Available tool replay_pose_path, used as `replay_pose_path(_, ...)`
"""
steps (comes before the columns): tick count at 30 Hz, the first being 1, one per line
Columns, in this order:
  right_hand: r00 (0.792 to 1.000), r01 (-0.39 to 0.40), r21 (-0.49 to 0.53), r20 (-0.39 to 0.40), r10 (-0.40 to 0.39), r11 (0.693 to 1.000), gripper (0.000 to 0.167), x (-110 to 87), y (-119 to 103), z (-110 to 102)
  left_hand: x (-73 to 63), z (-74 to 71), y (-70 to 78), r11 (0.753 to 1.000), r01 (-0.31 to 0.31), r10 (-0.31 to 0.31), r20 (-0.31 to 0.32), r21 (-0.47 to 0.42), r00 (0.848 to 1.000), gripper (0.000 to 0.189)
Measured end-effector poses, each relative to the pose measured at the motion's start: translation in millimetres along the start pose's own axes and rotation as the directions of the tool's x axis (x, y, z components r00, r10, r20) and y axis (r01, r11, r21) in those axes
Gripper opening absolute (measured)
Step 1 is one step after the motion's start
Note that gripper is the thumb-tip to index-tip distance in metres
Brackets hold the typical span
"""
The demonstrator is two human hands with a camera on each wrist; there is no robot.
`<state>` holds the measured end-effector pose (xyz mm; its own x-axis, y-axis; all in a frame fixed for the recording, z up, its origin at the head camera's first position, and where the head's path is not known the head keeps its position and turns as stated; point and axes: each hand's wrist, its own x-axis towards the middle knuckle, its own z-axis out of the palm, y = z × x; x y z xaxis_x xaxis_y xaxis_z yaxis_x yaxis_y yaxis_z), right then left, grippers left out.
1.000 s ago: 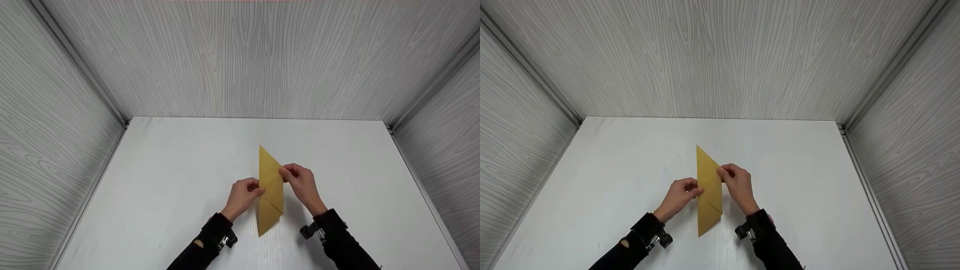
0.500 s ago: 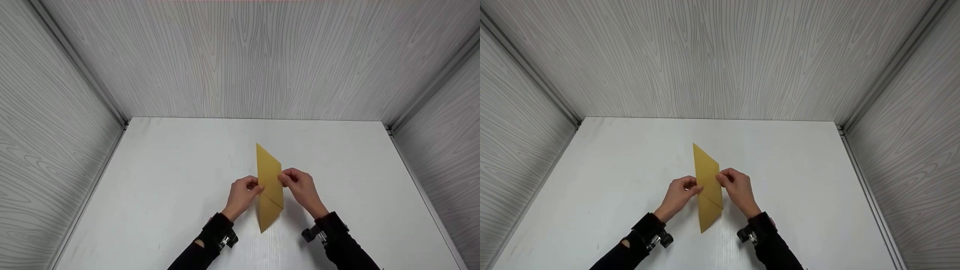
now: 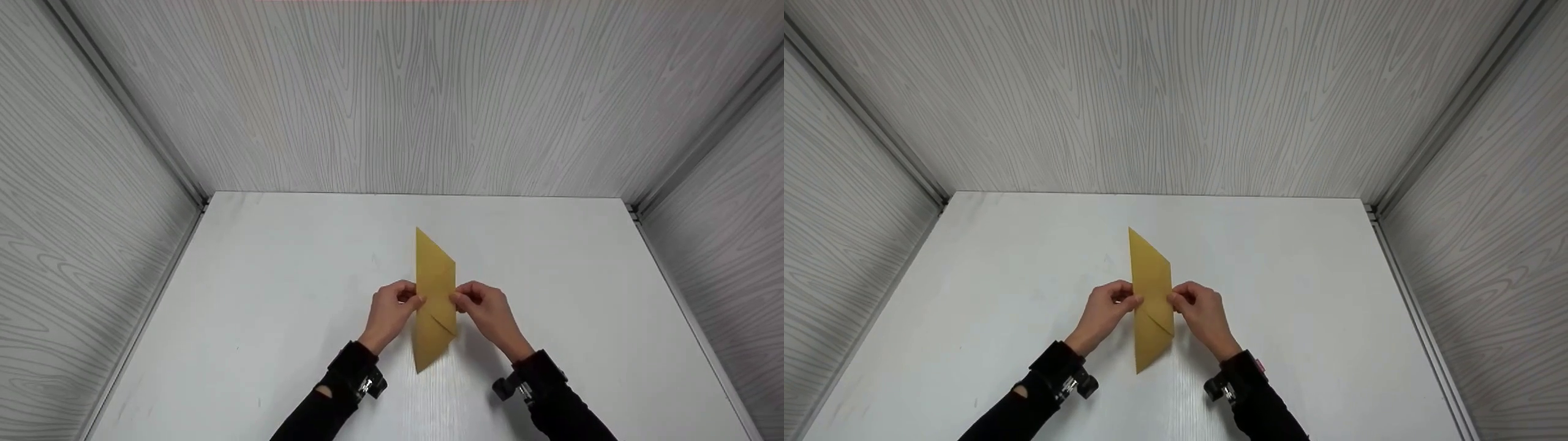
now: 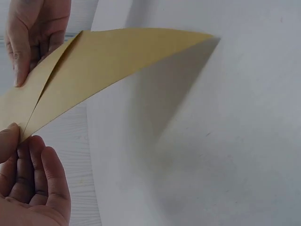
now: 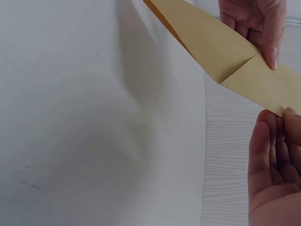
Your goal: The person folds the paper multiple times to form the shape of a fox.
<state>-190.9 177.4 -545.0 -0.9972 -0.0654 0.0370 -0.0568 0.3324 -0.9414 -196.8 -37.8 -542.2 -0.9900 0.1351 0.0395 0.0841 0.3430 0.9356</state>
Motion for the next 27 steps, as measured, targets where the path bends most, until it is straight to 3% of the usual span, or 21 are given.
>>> replay_pose_path(9,1.0,0.001,0.042,0.024,-0.002,0.999,0.019,-0.8,5,-4,3.8,-0.1,0.7,1.0,-0.013,0.013,-0.014,-0.016,1.0,0.01)
replay_pose_path(14,0.998,-0.006,0.017,0.058,0.005,1.0,0.015,-4.0,8,-3,6.0,0.2,1.1,1.0,-0.013,0.012,-0.03,-0.019,0.999,0.011)
replay_pose_path(21,0.999,0.034,-0.021,0.035,-0.034,0.999,0.014,-4.4,8,-4,9.0,1.2,2.4,1.0,-0.01,0.01,-0.017,-0.028,1.0,0.013)
replay_pose_path(27,0.998,0.001,0.01,0.057,-0.002,1.0,0.018,-6.3,14,-4,12.9,0.3,3.0,1.0,-0.003,0.003,-0.017,-0.031,1.0,0.014)
